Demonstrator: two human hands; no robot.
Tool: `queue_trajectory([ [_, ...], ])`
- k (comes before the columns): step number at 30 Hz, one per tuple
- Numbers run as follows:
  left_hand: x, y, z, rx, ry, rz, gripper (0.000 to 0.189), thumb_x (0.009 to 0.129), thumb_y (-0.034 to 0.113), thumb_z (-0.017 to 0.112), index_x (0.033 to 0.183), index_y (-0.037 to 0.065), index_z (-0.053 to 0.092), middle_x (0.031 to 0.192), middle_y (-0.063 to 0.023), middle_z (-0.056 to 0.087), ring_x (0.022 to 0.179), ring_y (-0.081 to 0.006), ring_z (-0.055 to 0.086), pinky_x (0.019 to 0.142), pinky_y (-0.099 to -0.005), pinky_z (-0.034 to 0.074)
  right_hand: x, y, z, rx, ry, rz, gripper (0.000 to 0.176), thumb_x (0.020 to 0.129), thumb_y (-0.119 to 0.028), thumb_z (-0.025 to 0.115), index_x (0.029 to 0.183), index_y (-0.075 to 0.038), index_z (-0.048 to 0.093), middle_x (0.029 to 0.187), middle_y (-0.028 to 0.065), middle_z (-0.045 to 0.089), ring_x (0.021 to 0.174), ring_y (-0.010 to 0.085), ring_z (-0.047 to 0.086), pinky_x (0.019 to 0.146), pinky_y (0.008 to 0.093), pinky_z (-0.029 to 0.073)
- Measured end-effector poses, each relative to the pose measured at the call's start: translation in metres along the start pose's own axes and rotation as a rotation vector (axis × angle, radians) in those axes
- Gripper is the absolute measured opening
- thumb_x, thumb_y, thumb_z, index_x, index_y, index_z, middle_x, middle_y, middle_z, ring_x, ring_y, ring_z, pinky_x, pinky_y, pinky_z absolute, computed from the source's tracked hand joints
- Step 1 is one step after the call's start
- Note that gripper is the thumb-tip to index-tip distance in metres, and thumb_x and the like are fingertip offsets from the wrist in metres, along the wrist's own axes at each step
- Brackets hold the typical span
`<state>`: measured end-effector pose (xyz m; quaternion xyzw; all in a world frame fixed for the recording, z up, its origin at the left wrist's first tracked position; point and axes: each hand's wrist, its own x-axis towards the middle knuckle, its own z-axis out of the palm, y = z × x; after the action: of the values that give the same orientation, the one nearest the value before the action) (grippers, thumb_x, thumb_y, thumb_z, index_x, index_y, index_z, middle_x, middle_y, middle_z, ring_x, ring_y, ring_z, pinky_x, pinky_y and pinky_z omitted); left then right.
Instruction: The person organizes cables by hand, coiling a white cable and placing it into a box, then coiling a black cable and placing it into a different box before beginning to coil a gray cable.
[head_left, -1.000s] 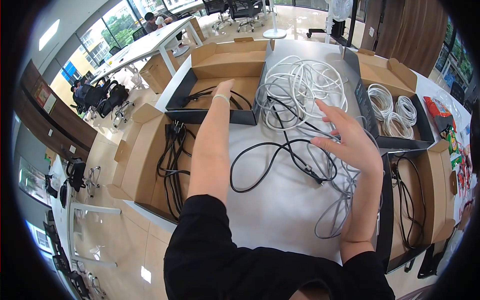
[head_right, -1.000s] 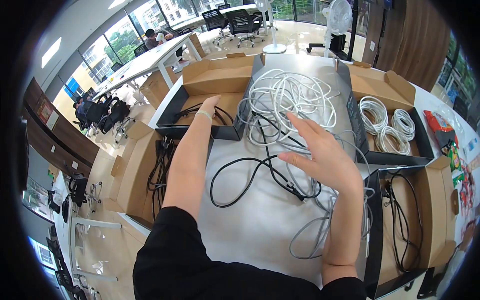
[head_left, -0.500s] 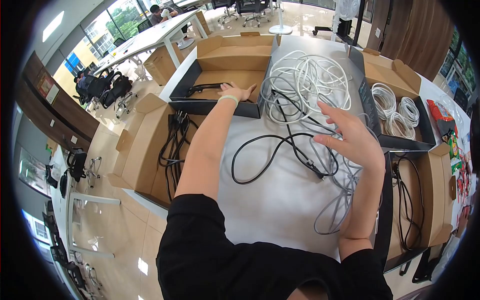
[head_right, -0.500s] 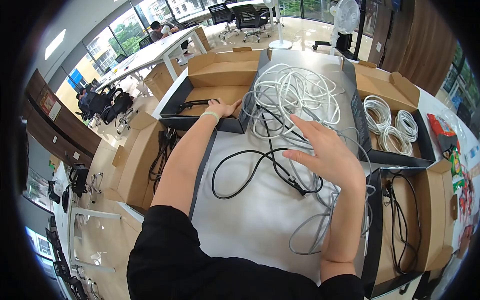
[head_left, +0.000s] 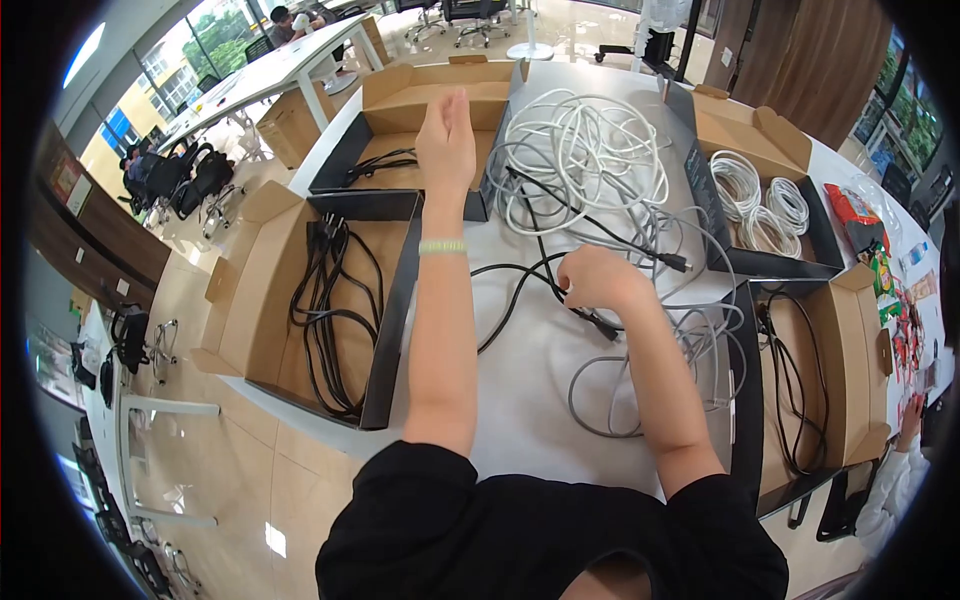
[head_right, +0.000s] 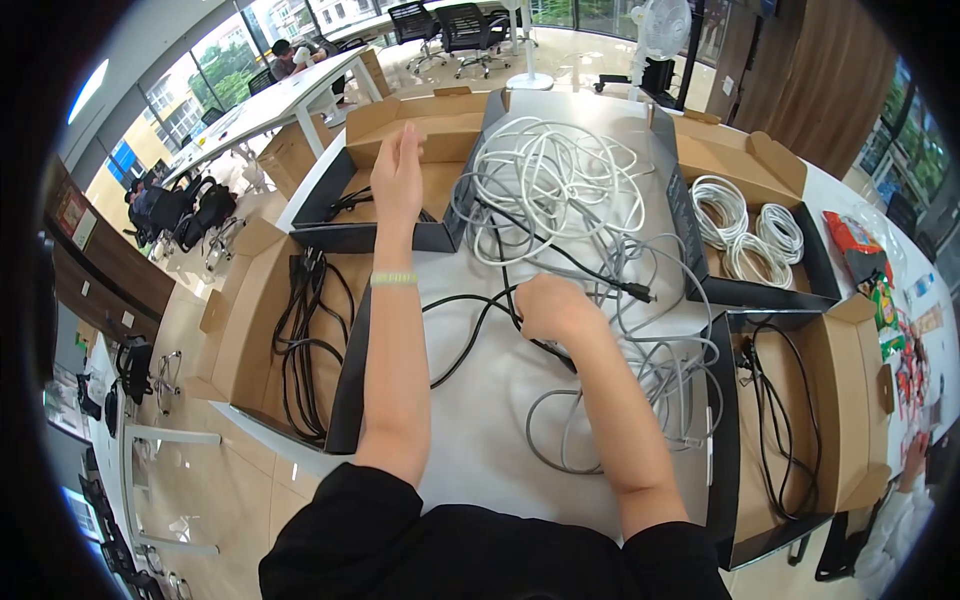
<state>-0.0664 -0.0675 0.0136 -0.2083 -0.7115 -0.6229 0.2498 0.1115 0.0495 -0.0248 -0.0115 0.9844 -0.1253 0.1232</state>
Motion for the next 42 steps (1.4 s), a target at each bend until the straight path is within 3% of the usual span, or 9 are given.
queue_trajectory([
  [8,-0.033,0.006,-0.03,0.405,-1.129,-0.313,0.049,0.073,0.048,0.061,0.083,0.0,0.061,0.076,-0.0063,0.061,0.069,-0.0118,0.055,0.063,-0.0238,0.044,-0.044,0.025,-0.044,0.38,0.361,-0.047,0.019,0.067,-0.001,0.053,0.083,0.0,0.064,0.074,0.0162,0.062,0.068,0.0277,0.06,0.064,0.0332,0.046],
  [9,-0.04,0.004,-0.027,0.263,-1.098,-0.275,0.058,0.058,0.055,0.069,0.071,-0.002,0.063,0.064,-0.0076,0.058,0.061,-0.0147,0.053,0.057,-0.0271,0.042,-0.053,0.025,-0.054,0.471,0.413,0.0,0.018,0.069,-0.001,0.054,0.085,0.001,0.063,0.073,0.0155,0.062,0.065,0.0251,0.06,0.062,0.0313,0.046],
  [16,-0.068,-0.005,0.02,0.625,-1.675,-0.178,0.049,0.052,0.046,0.075,0.063,0.0,0.061,0.063,-0.0065,0.06,0.06,-0.0148,0.057,0.054,-0.025,0.042,-0.093,0.037,-0.067,0.595,0.882,0.14,0.017,0.074,0.003,0.053,0.088,0.001,0.064,0.067,0.0064,0.061,0.055,0.0082,0.05,0.05,0.0205,0.04],
  [21,-0.073,-0.003,0.021,0.389,-1.733,-0.366,0.044,0.058,0.041,0.074,0.067,0.001,0.061,0.057,-0.003,0.056,0.053,-0.01,0.052,0.049,-0.0208,0.039,-0.091,0.047,-0.061,0.486,1.0,0.139,0.015,0.076,0.002,0.054,0.087,0.002,0.064,0.067,0.0071,0.062,0.056,0.0107,0.052,0.052,0.0207,0.04],
  [27,-0.043,0.059,-0.032,0.201,-1.426,-0.012,0.04,0.06,0.037,0.072,0.066,0.0,0.058,0.051,-0.0064,0.05,0.046,-0.0121,0.044,0.045,-0.0273,0.034,-0.092,0.037,-0.061,0.213,0.904,0.126,0.027,0.072,-0.009,0.064,0.098,-0.003,0.061,0.1,0.0099,0.061,0.082,0.0197,0.059,0.068,0.0261,0.045],
  [32,-0.059,0.12,-0.062,0.05,-1.062,0.164,0.03,0.068,0.02,0.073,0.07,0.0,0.051,0.053,0.0027,0.041,0.049,-0.0045,0.031,0.044,-0.0205,0.025,-0.085,-0.018,-0.065,0.322,0.849,-0.364,0.053,0.065,-0.018,0.07,0.114,-0.007,0.051,0.119,0.0146,0.049,0.098,0.03,0.053,0.091,0.0367,0.037],
  [36,-0.072,0.138,-0.073,-0.056,-0.903,0.214,0.027,0.067,0.02,0.07,0.071,0.002,0.052,0.051,-0.0061,0.046,0.045,-0.0162,0.041,0.046,-0.0256,0.033,-0.072,-0.036,-0.054,0.261,0.784,-0.281,0.048,0.066,-0.013,0.068,0.112,-0.006,0.053,0.108,0.0132,0.056,0.094,0.0279,0.056,0.088,0.0359,0.039],
  [41,-0.068,0.14,-0.075,-0.505,-0.906,0.237,0.022,0.075,0.014,0.064,0.091,0.001,0.058,0.085,-0.005,0.06,0.073,-0.0094,0.048,0.064,-0.0211,0.04,-0.06,-0.006,-0.06,0.698,0.955,-0.127,0.032,0.068,0.006,0.05,0.098,-0.003,0.058,0.083,0.0115,0.064,0.079,0.019,0.062,0.077,0.0321,0.045],
  [42,-0.067,0.137,-0.072,-0.511,-0.908,0.24,0.022,0.075,0.014,0.064,0.091,0.001,0.058,0.085,-0.005,0.06,0.073,-0.0094,0.048,0.064,-0.0211,0.04,-0.056,0.005,-0.056,0.785,1.076,-0.237,0.018,0.08,-0.001,0.044,0.092,0.001,0.057,0.08,0.0126,0.063,0.08,0.0206,0.061,0.079,0.0333,0.044],
])
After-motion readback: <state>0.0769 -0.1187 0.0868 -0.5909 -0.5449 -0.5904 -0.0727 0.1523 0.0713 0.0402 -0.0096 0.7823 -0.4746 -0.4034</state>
